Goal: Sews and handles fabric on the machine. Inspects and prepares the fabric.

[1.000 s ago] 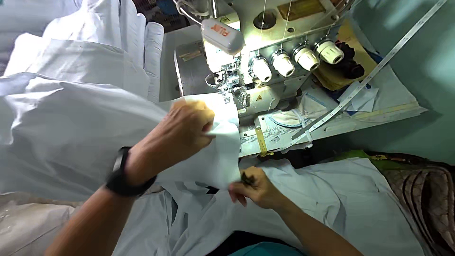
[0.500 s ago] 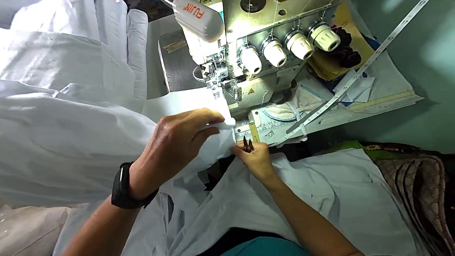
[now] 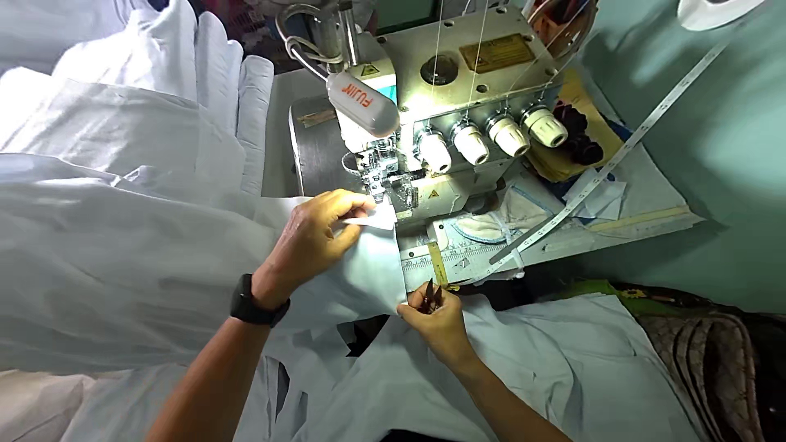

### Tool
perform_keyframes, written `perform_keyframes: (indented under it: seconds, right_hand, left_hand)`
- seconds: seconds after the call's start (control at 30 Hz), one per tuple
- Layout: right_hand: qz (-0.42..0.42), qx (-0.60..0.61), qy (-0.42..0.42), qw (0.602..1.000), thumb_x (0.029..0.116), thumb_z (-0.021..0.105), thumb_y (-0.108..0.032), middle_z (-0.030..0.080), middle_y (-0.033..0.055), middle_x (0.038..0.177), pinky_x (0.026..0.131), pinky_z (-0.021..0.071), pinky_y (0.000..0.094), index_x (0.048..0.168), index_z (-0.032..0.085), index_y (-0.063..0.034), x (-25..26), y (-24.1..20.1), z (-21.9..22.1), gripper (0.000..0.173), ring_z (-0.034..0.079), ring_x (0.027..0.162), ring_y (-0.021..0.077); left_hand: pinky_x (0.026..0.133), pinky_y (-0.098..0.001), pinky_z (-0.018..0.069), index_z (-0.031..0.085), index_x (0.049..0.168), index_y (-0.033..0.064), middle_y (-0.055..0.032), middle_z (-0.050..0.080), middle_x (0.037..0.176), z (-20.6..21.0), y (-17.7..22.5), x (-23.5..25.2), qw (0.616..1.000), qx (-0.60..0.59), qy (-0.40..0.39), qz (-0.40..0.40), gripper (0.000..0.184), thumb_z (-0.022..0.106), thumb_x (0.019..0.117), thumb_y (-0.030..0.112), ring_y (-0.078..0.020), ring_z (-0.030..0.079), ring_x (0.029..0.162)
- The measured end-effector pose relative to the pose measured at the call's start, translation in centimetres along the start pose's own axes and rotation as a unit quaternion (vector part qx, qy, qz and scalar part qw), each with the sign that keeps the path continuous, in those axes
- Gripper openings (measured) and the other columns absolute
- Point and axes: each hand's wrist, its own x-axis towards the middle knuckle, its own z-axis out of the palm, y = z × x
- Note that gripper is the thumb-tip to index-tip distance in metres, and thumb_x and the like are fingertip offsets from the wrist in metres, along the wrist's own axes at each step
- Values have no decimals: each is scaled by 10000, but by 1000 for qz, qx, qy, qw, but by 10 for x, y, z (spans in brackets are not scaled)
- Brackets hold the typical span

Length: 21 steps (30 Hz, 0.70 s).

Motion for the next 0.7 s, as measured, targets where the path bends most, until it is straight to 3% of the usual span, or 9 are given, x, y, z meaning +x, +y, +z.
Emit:
perform_keyframes:
  seconds: [0.1, 0.23, 0.3, 0.4, 0.5, 0.6, 0.7]
  right_hand:
    - [-14, -20, -2, 1000, 774, 694, 24, 575, -84, 662, 527, 452, 109, 769, 585, -92, -4, 4, -1, 159, 515, 547, -53]
    - [-59, -51, -17, 997, 795, 696, -8, 579, -84, 666, 508, 396, 78, 769, 612, -71, -10, 6, -4, 108, 478, 543, -84]
    - [-48, -34, -20, 998, 793, 695, 7, 587, -91, 664, 518, 433, 86, 776, 615, -82, -11, 5, -5, 121, 507, 543, -73]
    - [-81, -51, -69, 993, 805, 697, -3, 606, -71, 686, 526, 416, 74, 813, 631, -42, -18, 0, -11, 76, 499, 561, -88]
    - [-113, -29, -103, 988, 802, 711, -11, 649, -76, 722, 522, 402, 64, 812, 627, -78, -19, -4, -19, 108, 504, 581, -103]
    - [-75, 19, -59, 995, 761, 733, 15, 657, -115, 722, 513, 422, 78, 796, 651, -151, -11, -18, -16, 188, 518, 567, -91]
    - [-106, 0, -57, 993, 760, 724, 11, 637, -112, 705, 511, 406, 65, 788, 640, -133, -3, -29, -7, 168, 499, 561, -101]
  left_hand:
    - [768, -178, 525, 725, 968, -16, -87, 703, 893, 13, 6, -5, 996, 15, 88, -26, 99, 673, 942, 65, -65, 656, 812]
    - [628, -123, 450, 693, 987, -6, -55, 650, 811, 17, 13, -4, 988, 17, 135, -79, 93, 693, 921, 61, -16, 568, 687]
    - [700, -194, 501, 722, 970, -4, -90, 668, 875, 21, 14, -3, 987, 49, 143, -61, 87, 706, 912, 58, -95, 619, 776]
    - [802, -438, 548, 770, 1054, 15, -174, 708, 1046, 34, 25, -8, 975, 197, 104, -15, 193, 606, 970, 70, -316, 681, 951]
    - [992, -596, 485, 747, 1186, 40, -148, 735, 1201, 61, 47, -21, 938, 329, 100, -45, 304, 540, 966, 63, -351, 693, 1140]
    - [1068, -645, 410, 714, 1235, 42, -130, 677, 1345, 67, 38, -21, 945, 291, 123, -84, 326, 483, 1010, 88, -344, 616, 1291]
    - [1084, -607, 427, 696, 1185, -21, -158, 654, 1369, 44, 25, -9, 970, 208, 84, -92, 329, 446, 1019, 114, -344, 584, 1332]
